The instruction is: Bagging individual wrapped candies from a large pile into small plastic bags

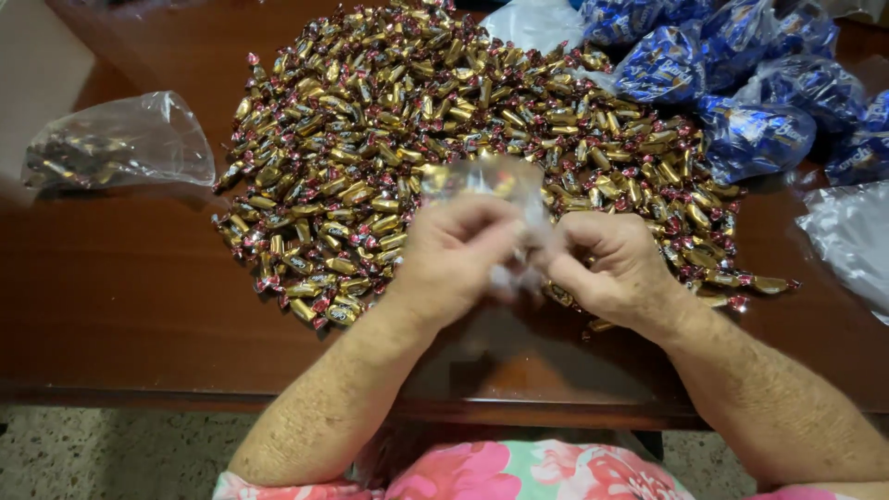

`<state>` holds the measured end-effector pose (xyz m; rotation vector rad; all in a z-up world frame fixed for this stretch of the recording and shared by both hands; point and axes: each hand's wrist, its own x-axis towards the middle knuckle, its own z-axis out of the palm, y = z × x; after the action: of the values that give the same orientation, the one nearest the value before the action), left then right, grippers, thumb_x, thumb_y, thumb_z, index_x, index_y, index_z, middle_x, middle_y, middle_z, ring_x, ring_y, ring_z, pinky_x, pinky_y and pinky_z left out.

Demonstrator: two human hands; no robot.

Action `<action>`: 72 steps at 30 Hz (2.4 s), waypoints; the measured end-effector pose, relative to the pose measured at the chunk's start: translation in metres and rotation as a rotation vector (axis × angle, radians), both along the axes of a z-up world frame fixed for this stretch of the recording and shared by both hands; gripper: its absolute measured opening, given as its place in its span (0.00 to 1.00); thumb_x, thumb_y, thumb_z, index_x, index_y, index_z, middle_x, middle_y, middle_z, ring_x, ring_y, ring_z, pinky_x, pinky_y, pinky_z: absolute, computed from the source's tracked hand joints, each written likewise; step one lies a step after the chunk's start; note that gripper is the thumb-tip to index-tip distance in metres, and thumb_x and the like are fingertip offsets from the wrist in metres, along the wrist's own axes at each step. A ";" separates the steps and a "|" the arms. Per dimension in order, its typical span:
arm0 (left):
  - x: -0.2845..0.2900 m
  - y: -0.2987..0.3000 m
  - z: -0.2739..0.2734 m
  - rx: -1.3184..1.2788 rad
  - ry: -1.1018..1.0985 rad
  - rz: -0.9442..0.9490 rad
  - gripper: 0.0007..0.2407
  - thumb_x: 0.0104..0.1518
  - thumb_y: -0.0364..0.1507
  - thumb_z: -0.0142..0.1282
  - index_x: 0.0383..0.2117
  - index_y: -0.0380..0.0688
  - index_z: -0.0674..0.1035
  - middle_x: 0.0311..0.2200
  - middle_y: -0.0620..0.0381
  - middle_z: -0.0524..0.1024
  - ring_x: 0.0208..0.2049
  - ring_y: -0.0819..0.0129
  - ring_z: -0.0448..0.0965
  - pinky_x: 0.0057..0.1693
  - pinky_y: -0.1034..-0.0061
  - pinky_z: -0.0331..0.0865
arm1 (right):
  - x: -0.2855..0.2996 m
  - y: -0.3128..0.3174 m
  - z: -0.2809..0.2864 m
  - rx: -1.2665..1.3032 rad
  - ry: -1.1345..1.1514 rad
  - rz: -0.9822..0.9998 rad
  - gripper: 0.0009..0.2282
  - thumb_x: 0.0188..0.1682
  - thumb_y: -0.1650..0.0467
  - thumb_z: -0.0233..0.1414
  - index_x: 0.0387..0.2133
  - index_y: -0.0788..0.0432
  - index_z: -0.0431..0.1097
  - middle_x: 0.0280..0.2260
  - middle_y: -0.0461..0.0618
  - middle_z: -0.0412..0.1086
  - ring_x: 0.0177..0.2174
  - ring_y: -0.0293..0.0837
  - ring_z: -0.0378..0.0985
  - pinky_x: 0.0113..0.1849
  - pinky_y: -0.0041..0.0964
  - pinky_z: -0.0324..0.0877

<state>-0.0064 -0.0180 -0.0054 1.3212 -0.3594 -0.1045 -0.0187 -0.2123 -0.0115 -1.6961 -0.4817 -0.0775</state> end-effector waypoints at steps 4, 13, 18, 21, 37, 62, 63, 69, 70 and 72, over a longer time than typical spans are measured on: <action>0.008 0.018 0.017 -0.413 0.141 0.016 0.03 0.58 0.20 0.55 0.27 0.34 0.76 0.17 0.52 0.73 0.22 0.67 0.80 0.32 0.72 0.80 | 0.012 -0.008 0.023 -0.252 -0.224 -0.108 0.10 0.49 0.78 0.55 0.17 0.60 0.73 0.14 0.50 0.68 0.16 0.39 0.66 0.23 0.31 0.65; 0.016 0.045 0.030 0.192 -0.451 0.357 0.06 0.59 0.23 0.63 0.30 0.42 0.75 0.18 0.56 0.71 0.21 0.74 0.71 0.31 0.81 0.67 | 0.054 -0.041 0.029 -1.272 0.082 -0.235 0.35 0.48 0.49 0.52 0.56 0.68 0.65 0.55 0.71 0.66 0.58 0.64 0.66 0.57 0.60 0.63; 0.020 0.042 0.026 0.506 -0.593 0.355 0.05 0.55 0.24 0.63 0.28 0.44 0.76 0.17 0.47 0.75 0.20 0.51 0.80 0.28 0.65 0.70 | 0.104 -0.076 -0.031 -1.156 -0.209 -0.390 0.13 0.51 0.63 0.56 0.37 0.62 0.73 0.34 0.61 0.73 0.39 0.62 0.79 0.42 0.56 0.73; 0.021 0.049 0.031 0.495 -0.451 0.343 0.02 0.59 0.22 0.59 0.31 0.43 0.78 0.15 0.43 0.76 0.16 0.63 0.76 0.28 0.72 0.71 | 0.114 -0.071 -0.003 -0.728 -0.005 -0.341 0.10 0.52 0.68 0.54 0.40 0.64 0.71 0.33 0.64 0.73 0.34 0.59 0.80 0.35 0.54 0.76; 0.028 0.059 0.034 0.542 -0.472 0.379 0.02 0.60 0.24 0.57 0.31 0.45 0.81 0.14 0.53 0.76 0.17 0.67 0.73 0.29 0.77 0.67 | 0.106 -0.062 0.008 0.111 0.374 -0.122 0.13 0.55 0.63 0.53 0.42 0.61 0.69 0.26 0.52 0.68 0.18 0.34 0.68 0.15 0.21 0.63; 0.027 0.047 0.030 0.035 -0.171 0.273 0.01 0.58 0.24 0.64 0.31 0.45 0.85 0.19 0.63 0.76 0.25 0.83 0.70 0.33 0.87 0.69 | 0.085 -0.020 0.017 -1.271 0.156 -0.109 0.11 0.51 0.69 0.54 0.43 0.64 0.72 0.38 0.65 0.74 0.42 0.64 0.79 0.44 0.61 0.75; 0.028 0.048 0.029 0.036 -0.173 0.276 0.01 0.58 0.24 0.64 0.31 0.45 0.85 0.19 0.63 0.76 0.25 0.83 0.70 0.33 0.87 0.69 | 0.085 -0.018 0.021 -1.269 0.152 -0.107 0.11 0.51 0.69 0.54 0.43 0.64 0.72 0.38 0.65 0.74 0.42 0.64 0.79 0.44 0.61 0.75; 0.029 0.039 0.018 -0.052 -0.109 0.310 0.02 0.60 0.25 0.61 0.32 0.44 0.85 0.19 0.63 0.76 0.25 0.83 0.71 0.32 0.89 0.67 | 0.058 -0.001 0.032 -0.183 0.093 -0.217 0.04 0.58 0.76 0.46 0.37 0.65 0.68 0.17 0.54 0.65 0.16 0.42 0.69 0.19 0.31 0.63; 0.030 0.036 0.015 0.017 -0.151 0.330 0.02 0.59 0.24 0.60 0.31 0.43 0.85 0.23 0.62 0.77 0.30 0.79 0.72 0.40 0.84 0.68 | 0.043 0.013 0.042 0.004 0.052 -0.195 0.01 0.60 0.76 0.44 0.39 0.64 0.62 0.23 0.57 0.66 0.20 0.48 0.74 0.18 0.35 0.70; 0.028 0.029 0.010 0.084 -0.198 0.350 0.02 0.58 0.24 0.60 0.30 0.42 0.85 0.28 0.62 0.77 0.35 0.76 0.73 0.48 0.80 0.70 | 0.017 0.036 0.054 0.190 0.009 -0.171 0.03 0.61 0.75 0.42 0.41 0.62 0.55 0.30 0.59 0.66 0.24 0.53 0.80 0.18 0.39 0.76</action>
<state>0.0221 0.0114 0.0050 1.4636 -0.2875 0.3093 -0.0015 -0.1759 0.0422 -1.5469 -0.3119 -0.2331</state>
